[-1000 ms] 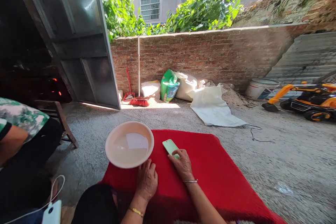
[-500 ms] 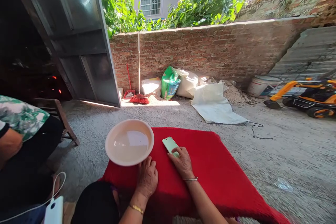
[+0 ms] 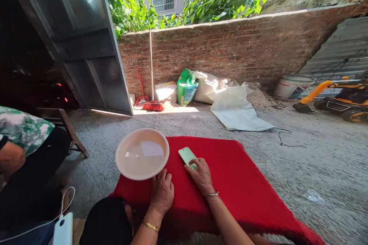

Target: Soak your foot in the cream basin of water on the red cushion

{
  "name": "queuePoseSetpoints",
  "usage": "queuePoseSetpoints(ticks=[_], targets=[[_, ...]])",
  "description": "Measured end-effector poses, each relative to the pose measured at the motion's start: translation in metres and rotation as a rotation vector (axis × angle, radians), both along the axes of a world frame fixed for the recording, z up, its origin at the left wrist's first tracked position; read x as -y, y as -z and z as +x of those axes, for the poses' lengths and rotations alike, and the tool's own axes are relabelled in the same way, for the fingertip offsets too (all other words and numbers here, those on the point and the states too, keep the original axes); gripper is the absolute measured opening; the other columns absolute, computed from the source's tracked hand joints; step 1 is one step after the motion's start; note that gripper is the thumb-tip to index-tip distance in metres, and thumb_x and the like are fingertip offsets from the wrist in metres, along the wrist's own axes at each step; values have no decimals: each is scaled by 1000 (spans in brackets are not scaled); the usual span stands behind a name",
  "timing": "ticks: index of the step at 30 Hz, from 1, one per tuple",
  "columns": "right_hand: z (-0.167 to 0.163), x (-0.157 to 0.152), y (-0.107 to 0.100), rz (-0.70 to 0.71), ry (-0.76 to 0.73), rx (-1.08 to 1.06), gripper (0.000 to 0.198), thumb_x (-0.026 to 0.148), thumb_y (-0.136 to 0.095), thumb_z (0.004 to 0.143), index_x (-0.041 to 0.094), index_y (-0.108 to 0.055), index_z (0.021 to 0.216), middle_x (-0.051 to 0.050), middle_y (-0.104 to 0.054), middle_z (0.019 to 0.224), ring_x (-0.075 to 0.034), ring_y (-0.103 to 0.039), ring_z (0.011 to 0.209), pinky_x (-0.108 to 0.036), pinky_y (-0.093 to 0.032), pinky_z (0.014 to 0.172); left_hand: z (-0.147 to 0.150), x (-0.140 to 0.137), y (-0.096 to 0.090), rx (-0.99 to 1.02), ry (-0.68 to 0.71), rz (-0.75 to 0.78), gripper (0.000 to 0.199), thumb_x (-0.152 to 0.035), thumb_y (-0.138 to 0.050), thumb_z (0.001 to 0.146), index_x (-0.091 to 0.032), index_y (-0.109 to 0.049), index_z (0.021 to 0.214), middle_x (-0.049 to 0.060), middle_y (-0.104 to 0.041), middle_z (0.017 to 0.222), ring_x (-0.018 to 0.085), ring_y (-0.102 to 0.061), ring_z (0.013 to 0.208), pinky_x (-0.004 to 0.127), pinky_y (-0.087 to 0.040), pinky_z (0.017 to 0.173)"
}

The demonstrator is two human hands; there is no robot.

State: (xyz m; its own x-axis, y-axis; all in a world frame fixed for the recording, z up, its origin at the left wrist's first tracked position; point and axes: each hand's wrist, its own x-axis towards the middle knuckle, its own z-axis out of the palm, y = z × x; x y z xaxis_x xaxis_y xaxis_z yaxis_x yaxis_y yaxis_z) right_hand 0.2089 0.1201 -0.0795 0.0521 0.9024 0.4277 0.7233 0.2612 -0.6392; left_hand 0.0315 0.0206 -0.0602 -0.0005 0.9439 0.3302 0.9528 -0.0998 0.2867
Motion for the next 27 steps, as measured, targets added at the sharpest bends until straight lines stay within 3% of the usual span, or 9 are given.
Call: queuePoseSetpoints(ticks=[27], targets=[[1,0,-2,-6,-4,40,17,42,-64,72,26,-67,76,-1,-57,83,-19,-55,80,-30,-41,72,1,0,-1,-5,2,-58,33,-13,-38,90,-22,-65,106,7,-63,128,23,-53,125,45,-39,110]])
